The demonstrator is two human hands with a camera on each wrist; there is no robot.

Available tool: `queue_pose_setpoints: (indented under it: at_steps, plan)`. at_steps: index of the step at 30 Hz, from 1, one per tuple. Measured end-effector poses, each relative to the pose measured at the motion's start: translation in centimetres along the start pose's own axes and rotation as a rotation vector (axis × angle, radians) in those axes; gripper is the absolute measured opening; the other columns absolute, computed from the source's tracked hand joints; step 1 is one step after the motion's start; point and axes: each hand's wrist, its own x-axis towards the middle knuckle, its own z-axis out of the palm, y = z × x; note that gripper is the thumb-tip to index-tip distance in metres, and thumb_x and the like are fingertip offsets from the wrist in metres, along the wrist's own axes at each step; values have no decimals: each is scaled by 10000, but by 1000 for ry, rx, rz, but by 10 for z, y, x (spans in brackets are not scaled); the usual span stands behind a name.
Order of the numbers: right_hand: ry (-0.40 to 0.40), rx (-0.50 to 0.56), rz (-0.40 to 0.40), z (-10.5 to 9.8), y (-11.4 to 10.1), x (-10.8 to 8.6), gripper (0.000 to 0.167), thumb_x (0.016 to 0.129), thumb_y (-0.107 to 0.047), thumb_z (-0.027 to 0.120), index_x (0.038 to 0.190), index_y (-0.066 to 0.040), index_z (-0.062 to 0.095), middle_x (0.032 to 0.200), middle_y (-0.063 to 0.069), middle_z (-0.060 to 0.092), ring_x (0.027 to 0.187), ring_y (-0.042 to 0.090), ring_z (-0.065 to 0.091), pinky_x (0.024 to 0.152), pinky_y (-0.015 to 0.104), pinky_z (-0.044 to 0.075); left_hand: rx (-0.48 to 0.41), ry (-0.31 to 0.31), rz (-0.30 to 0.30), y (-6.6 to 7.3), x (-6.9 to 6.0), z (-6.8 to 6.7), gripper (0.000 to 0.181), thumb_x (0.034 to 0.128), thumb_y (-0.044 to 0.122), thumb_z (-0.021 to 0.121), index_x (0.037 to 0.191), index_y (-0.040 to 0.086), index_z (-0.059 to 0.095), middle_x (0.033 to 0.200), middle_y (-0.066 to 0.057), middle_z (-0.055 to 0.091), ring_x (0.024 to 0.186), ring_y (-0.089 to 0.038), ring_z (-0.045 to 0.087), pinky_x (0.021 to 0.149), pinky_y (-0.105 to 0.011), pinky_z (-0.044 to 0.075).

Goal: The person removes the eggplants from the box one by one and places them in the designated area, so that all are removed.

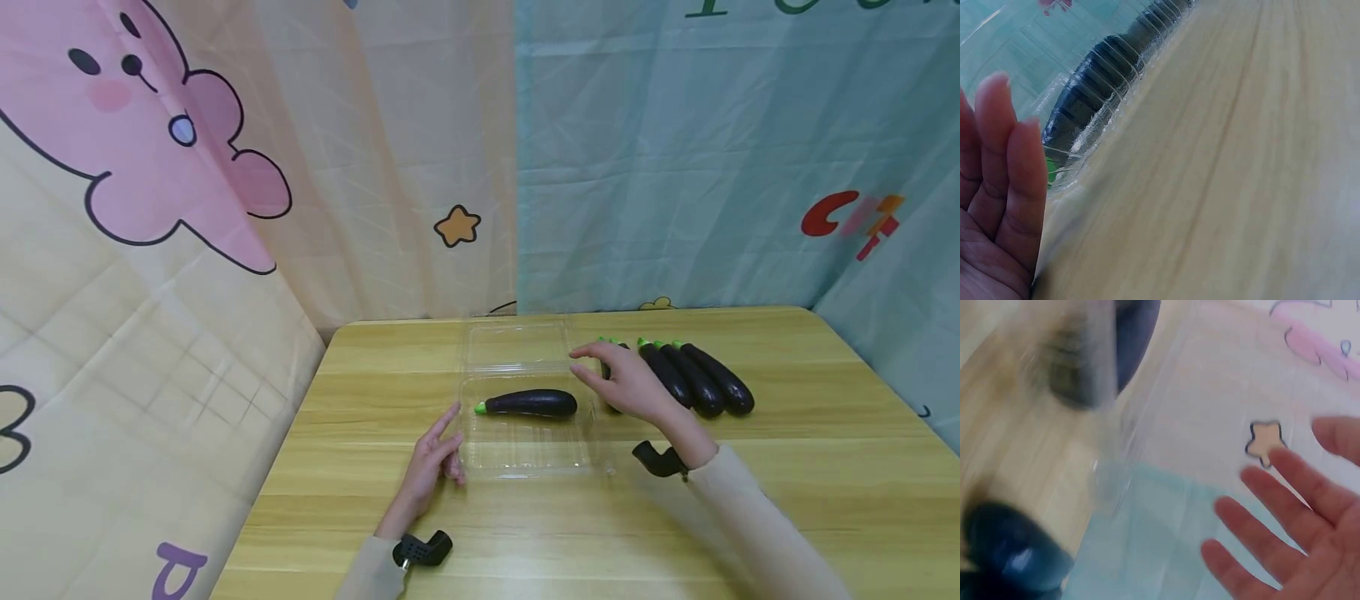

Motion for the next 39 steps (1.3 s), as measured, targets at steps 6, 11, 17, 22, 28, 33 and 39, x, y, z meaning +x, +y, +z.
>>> queue_pose_setpoints:
  at_steps: [6, 11, 17, 22, 28, 33, 39]
  plan:
    - [-252, -50, -59, 19, -16, 19, 357, 950, -323, 587, 1189, -63, 641, 1174, 82, 625, 1078, 305, 576, 898, 477, 471, -3, 1, -2, 0, 0, 0, 595, 986, 161, 513, 1505, 71, 236, 534, 33, 471, 439, -93, 490, 482, -277, 533]
    - [-393, -142, -87, 33, -21, 33, 353, 937, -295, 614, 1159, -23, 652, 1126, 106, 635, 1032, 301, 595, 877, 446, 487, -4, -6, 1, 0, 0, 1, 600, 987, 162, 512, 1507, 68, 228, 531, 33, 473, 441, -99, 497, 482, -276, 532]
    - [-457, -267, -56, 45, -25, 41, 264, 893, -267, 675, 1063, -65, 691, 955, 46, 616, 819, 194, 571, 738, 363, 496, -2, -12, 9, 0, 0, 1, 601, 989, 159, 508, 1506, 59, 220, 529, 34, 475, 441, -99, 503, 483, -270, 533]
    - [-480, -347, -20, 52, -27, 45, 297, 865, -274, 705, 1084, -74, 681, 950, 50, 597, 814, 209, 566, 742, 382, 493, -12, -8, 5, 1, -1, 1, 604, 985, 163, 515, 1507, 68, 226, 524, 35, 479, 439, -96, 501, 485, -275, 535]
    - [-556, -403, 41, 57, -28, 47, 350, 834, -298, 738, 1092, -72, 667, 987, 66, 600, 877, 242, 585, 770, 420, 499, -19, -14, 4, 1, -1, 1, 604, 987, 157, 512, 1506, 56, 220, 518, 38, 478, 437, -90, 493, 483, -275, 534]
    - [-583, -398, 72, 59, -31, 48, 316, 824, -287, 746, 1045, -78, 658, 980, 60, 636, 880, 246, 598, 774, 425, 493, -16, -8, 7, 1, -1, 1, 606, 986, 163, 515, 1506, 58, 222, 517, 37, 481, 436, -87, 493, 482, -277, 535]
    - [-594, -403, 65, 60, -33, 47, 302, 830, -295, 737, 1033, -92, 643, 941, 49, 642, 819, 226, 592, 739, 411, 489, -15, -15, 12, 0, 0, 0, 616, 983, 169, 523, 1507, 58, 219, 527, 42, 488, 440, -81, 504, 487, -270, 537]
